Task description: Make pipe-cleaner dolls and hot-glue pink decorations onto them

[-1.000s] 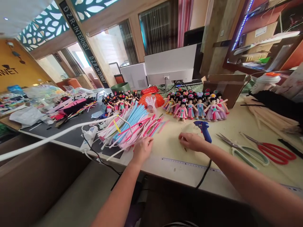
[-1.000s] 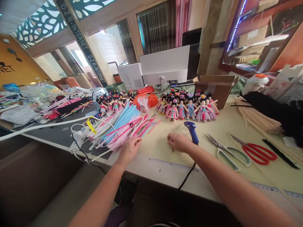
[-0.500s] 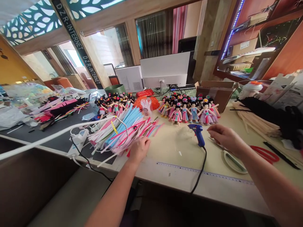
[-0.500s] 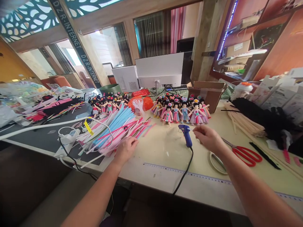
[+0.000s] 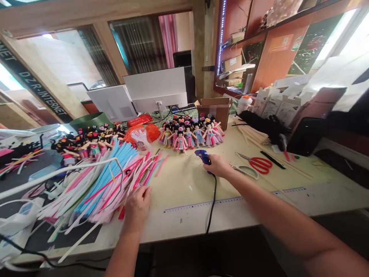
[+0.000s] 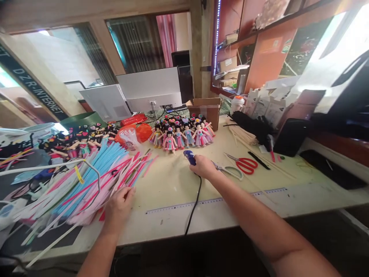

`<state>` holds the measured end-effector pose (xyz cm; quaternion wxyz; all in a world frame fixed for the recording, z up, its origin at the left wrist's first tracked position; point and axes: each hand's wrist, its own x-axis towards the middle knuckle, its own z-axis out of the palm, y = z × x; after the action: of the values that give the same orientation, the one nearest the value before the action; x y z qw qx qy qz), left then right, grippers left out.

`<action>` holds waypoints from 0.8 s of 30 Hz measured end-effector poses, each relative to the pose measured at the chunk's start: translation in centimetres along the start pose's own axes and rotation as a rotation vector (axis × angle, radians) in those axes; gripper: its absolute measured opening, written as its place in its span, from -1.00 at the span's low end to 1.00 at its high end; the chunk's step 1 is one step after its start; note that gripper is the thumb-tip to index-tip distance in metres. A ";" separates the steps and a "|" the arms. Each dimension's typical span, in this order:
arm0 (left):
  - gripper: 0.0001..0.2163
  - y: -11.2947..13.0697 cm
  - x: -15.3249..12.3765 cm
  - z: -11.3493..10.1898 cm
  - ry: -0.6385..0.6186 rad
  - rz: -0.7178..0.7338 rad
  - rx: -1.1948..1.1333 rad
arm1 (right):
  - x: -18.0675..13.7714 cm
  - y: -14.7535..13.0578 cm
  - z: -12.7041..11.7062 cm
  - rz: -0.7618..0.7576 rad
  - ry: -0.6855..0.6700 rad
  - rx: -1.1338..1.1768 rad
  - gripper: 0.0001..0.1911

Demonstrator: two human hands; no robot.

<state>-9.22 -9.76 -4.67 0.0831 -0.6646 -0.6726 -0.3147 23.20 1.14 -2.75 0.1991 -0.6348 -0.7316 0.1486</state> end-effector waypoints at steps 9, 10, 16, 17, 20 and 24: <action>-0.73 -0.3 0.1 -0.4 0.041 -0.056 -0.025 | 0.5 0.8 -2.3 0.101 0.010 -0.084 -0.75; -0.73 -0.4 0.1 -0.3 0.040 -0.061 -0.026 | 0.5 1.0 -2.3 0.107 0.012 -0.092 -0.75; -0.74 -1.3 0.2 0.3 0.065 -0.077 -0.038 | 0.6 1.6 -1.5 0.091 0.005 -0.108 -0.77; -0.75 -1.4 0.2 0.4 0.066 -0.072 -0.046 | 0.7 1.7 -1.3 0.085 0.008 -0.107 -0.77; -0.78 -1.6 0.3 0.2 0.061 -0.071 -0.052 | 0.6 1.9 -1.2 0.058 0.018 -0.095 -0.78; -0.82 -1.6 0.5 -0.2 0.007 -0.048 -0.058 | 0.1 2.3 -1.1 0.028 0.043 -0.063 -0.71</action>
<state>-10.87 -9.25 -4.77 0.0586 -0.6494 -0.6785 -0.3382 25.76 1.59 -2.86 0.1927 -0.6539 -0.7227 0.1143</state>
